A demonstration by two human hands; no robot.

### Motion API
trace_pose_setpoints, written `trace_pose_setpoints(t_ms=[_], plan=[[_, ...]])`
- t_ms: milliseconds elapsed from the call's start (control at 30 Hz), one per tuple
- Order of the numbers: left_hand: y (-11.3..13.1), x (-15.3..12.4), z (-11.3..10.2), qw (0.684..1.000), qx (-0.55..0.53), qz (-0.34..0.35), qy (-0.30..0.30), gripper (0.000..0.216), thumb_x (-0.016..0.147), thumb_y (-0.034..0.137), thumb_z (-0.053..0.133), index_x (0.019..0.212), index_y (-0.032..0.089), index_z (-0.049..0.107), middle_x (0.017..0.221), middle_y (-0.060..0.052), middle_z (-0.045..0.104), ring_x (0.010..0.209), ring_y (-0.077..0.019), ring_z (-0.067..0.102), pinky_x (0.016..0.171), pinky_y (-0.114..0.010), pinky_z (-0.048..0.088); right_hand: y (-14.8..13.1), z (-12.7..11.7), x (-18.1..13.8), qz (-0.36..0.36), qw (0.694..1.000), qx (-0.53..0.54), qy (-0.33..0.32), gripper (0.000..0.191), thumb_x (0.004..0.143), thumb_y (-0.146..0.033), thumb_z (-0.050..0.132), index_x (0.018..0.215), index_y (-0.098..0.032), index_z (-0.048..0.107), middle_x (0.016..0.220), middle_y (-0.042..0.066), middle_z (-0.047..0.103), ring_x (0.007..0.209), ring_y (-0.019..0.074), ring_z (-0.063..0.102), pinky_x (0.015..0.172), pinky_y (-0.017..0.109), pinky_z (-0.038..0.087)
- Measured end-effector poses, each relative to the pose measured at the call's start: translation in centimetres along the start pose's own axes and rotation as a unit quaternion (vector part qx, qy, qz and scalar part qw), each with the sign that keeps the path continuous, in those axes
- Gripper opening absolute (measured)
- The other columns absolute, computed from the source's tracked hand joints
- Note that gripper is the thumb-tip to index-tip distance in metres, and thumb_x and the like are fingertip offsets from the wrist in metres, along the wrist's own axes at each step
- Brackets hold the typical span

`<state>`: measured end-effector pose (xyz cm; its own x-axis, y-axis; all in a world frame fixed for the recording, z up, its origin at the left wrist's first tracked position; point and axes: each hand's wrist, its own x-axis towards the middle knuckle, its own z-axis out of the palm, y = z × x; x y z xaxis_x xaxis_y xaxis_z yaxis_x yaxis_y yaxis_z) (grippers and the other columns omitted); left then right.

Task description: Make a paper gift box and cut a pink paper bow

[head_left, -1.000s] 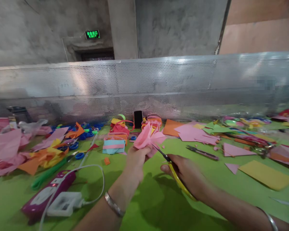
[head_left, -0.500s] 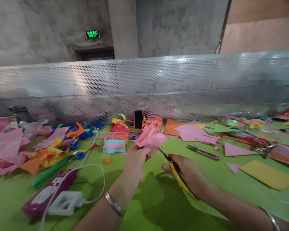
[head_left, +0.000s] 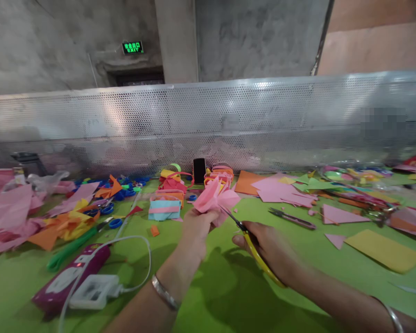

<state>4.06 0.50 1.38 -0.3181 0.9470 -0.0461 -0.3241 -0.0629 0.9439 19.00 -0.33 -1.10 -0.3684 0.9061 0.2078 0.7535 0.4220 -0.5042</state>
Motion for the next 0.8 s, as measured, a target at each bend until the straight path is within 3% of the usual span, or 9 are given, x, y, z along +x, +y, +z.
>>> trace_pose_setpoints(t_ms=[233,433,700,800], plan=[[-0.1,0.06,0.01,1.0,-0.008,-0.002,-0.004,0.017,0.05,0.008,0.066,0.065,0.016,0.068,0.065,-0.001,0.066,0.059,-0.012,0.059,0.062,-0.027,0.049,0.17,0.01,0.21,0.001,1.0,0.005,-0.005,0.03,0.084,-0.046,0.042,0.073,-0.019,0.051,0.065,0.004,0.062,0.057,0.0168,0.055,0.053,0.024,0.03],[-0.12,-0.01,-0.06,1.0,0.015,-0.006,0.009,0.015,0.048,0.008,0.066,0.06,0.015,0.066,0.056,0.001,0.061,0.054,-0.0107,0.055,0.058,-0.026,0.047,0.16,0.08,0.13,0.007,1.0,-0.006,0.002,0.029,0.084,-0.044,0.044,0.073,-0.019,0.053,0.066,0.004,0.063,0.058,0.0173,0.055,0.053,0.025,0.03],[-0.45,0.36,-0.31,1.0,0.021,-0.003,-0.017,0.012,0.048,0.013,0.068,0.05,0.016,0.057,0.059,0.001,0.061,0.06,-0.0117,0.055,0.06,-0.026,0.045,-0.11,-0.21,0.08,0.009,1.0,-0.017,-0.007,0.031,0.084,-0.043,0.044,0.072,-0.018,0.056,0.066,0.005,0.065,0.058,0.0179,0.057,0.052,0.025,0.031],[-0.4,0.37,-0.38,1.0,0.02,-0.011,-0.011,0.012,0.049,0.017,0.071,0.055,0.016,0.061,0.058,0.001,0.061,0.056,-0.0106,0.053,0.059,-0.026,0.045,-0.1,-0.33,-0.02,0.01,0.999,-0.033,-0.008,0.034,0.084,-0.046,0.044,0.069,-0.018,0.057,0.064,0.005,0.064,0.056,0.0172,0.056,0.051,0.024,0.03]])
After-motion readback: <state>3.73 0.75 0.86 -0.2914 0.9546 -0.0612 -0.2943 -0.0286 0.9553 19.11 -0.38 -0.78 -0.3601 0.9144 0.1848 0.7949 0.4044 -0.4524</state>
